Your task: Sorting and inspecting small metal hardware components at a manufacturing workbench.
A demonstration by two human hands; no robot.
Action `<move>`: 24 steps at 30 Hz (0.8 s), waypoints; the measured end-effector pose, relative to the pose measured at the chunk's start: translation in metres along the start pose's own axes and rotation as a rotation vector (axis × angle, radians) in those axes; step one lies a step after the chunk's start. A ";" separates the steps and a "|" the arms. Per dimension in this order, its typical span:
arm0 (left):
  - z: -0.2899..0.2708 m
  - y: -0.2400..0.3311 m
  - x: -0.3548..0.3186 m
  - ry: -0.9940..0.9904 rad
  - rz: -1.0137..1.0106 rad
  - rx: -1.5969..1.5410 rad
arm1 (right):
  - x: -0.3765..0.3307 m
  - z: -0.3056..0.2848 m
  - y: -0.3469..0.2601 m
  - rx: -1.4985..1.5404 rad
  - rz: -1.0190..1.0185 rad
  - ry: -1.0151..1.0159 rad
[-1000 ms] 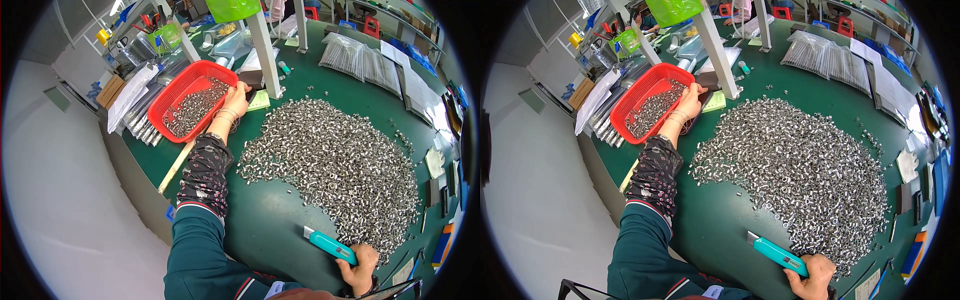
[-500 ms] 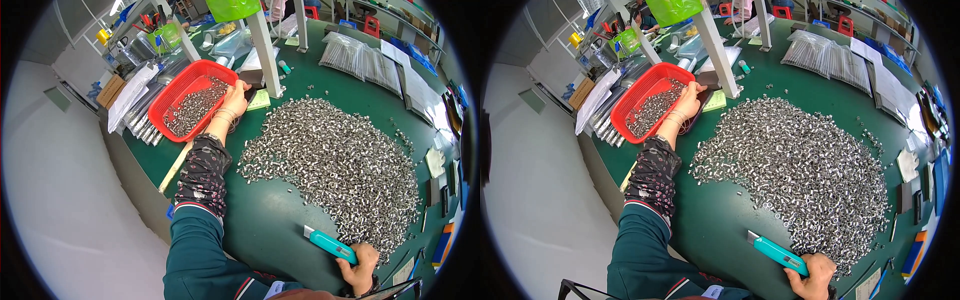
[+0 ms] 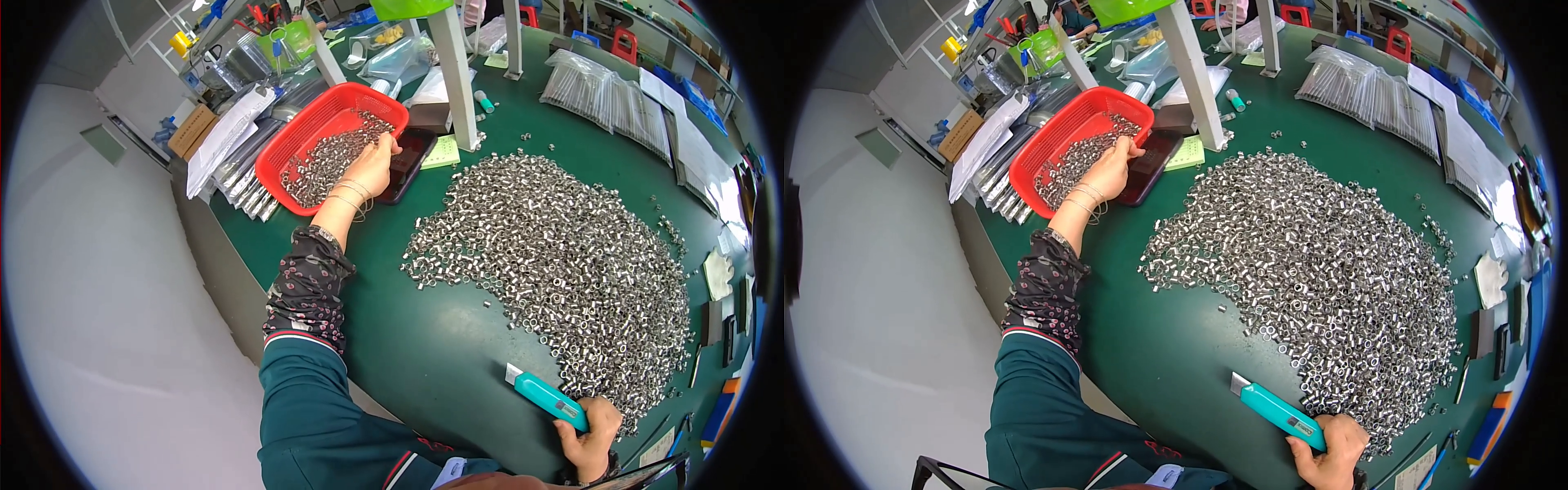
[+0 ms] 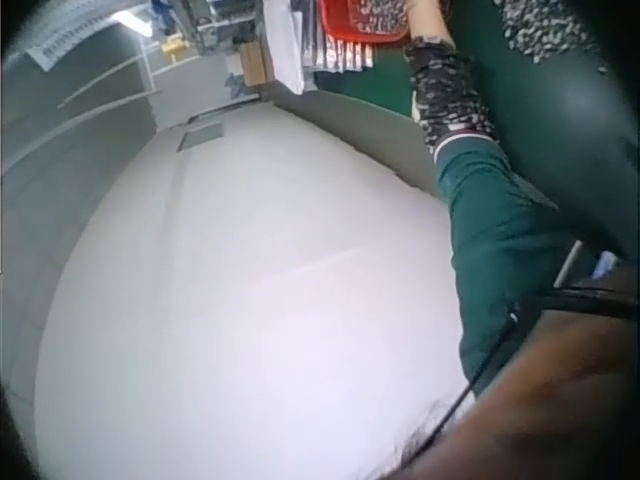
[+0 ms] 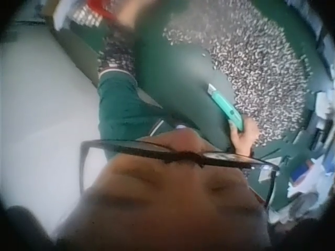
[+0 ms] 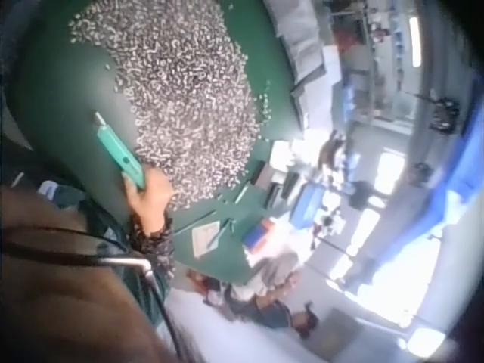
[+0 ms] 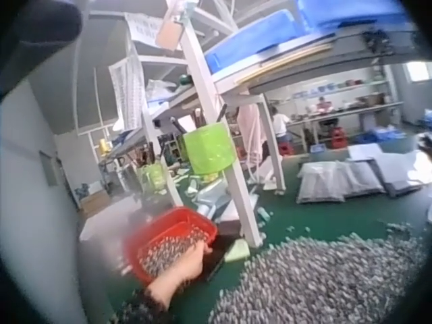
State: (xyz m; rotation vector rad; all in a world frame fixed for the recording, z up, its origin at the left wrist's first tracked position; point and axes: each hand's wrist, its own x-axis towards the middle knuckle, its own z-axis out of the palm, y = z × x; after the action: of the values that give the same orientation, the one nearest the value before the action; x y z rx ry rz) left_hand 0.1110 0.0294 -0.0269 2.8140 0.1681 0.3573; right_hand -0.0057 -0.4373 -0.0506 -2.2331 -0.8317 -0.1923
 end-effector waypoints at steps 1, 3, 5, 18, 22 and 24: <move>0.001 0.000 -0.001 0.005 -0.006 -0.003 | -0.001 0.000 0.000 -0.005 0.010 0.006; 0.002 -0.001 -0.004 0.024 0.016 0.051 | 0.000 -0.001 -0.002 -0.012 0.018 -0.005; 0.005 -0.001 -0.005 0.040 0.013 0.050 | 0.000 -0.001 -0.003 -0.022 0.029 -0.013; -0.001 0.026 -0.010 0.162 0.065 -0.162 | 0.003 0.000 -0.009 -0.020 -0.014 -0.011; -0.004 0.055 -0.018 0.215 0.044 -0.571 | 0.007 0.003 -0.020 -0.022 -0.074 -0.093; -0.002 0.066 -0.021 0.223 0.082 -0.711 | 0.005 0.007 -0.025 -0.043 -0.133 -0.162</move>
State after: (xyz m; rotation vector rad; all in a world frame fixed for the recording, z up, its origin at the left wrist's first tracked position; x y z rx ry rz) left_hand 0.0953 -0.0357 -0.0098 2.0807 -0.0288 0.6096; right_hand -0.0176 -0.4172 -0.0389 -2.2569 -1.0742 -0.0940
